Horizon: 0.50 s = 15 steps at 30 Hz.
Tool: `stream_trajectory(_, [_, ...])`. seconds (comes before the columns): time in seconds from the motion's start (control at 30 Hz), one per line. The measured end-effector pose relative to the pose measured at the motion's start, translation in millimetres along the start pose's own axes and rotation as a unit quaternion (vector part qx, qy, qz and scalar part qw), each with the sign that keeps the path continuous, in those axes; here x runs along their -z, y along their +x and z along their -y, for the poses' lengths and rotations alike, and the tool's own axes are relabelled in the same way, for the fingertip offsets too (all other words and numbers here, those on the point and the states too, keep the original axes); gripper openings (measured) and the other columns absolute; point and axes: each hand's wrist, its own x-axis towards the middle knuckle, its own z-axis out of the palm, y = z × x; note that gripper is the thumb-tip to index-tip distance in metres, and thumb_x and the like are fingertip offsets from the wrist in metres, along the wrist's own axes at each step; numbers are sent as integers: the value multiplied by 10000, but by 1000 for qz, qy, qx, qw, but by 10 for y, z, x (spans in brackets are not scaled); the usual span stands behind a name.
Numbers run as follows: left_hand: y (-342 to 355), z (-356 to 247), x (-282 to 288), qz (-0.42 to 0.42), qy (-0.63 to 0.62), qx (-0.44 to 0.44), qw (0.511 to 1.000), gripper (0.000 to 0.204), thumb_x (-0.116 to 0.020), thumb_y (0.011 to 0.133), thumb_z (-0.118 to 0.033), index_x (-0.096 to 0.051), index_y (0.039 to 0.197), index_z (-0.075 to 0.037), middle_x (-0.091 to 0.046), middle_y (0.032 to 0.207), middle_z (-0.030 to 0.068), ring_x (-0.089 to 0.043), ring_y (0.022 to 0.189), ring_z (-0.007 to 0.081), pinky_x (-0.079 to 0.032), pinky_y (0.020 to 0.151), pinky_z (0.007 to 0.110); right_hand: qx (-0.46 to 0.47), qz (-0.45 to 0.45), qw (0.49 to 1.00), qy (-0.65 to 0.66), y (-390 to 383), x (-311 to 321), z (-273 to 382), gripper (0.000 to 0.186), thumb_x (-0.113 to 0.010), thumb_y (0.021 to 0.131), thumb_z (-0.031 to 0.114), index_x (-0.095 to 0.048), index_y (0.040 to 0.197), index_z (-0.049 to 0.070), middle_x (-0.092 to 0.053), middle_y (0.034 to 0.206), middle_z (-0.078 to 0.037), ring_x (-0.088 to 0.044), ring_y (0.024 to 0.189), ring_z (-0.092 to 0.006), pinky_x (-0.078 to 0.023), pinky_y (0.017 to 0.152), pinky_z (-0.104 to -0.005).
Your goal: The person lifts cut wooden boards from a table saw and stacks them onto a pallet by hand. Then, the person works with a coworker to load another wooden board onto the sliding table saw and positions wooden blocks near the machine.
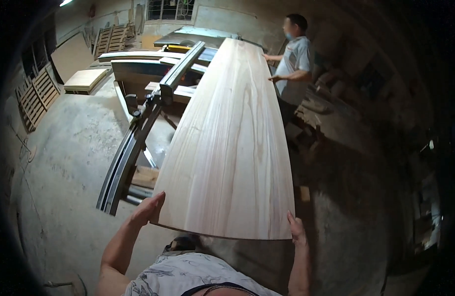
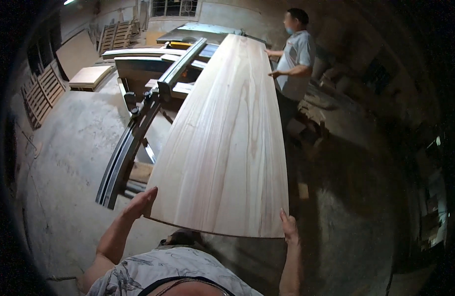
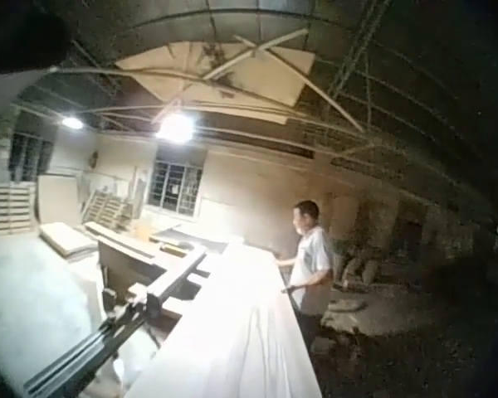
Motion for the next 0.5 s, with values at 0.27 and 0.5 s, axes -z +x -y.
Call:
stream_trajectory(0.27, [1552,-412,274,98,-106,-125,982,608,-573,1044,-487,-586,1399,6,-650,1277,-7,-582,1137,89,-444,1014,249,-91,-12,996,-12,1290,-429,72,689,-639,1006,491,-615,1300,-132,-643,1246,-137,-581,1156,-214,-475,977,-373])
stream_trajectory(0.5, [2587,-1928,271,50,-81,-66,993,679,-542,1052,-508,-543,1422,61,-613,1399,62,-558,1275,169,-410,1085,307,-92,22,995,21,2885,-1021,1045,735,-649,986,530,-618,1283,-142,-647,1228,-132,-585,1125,-210,-479,963,-365])
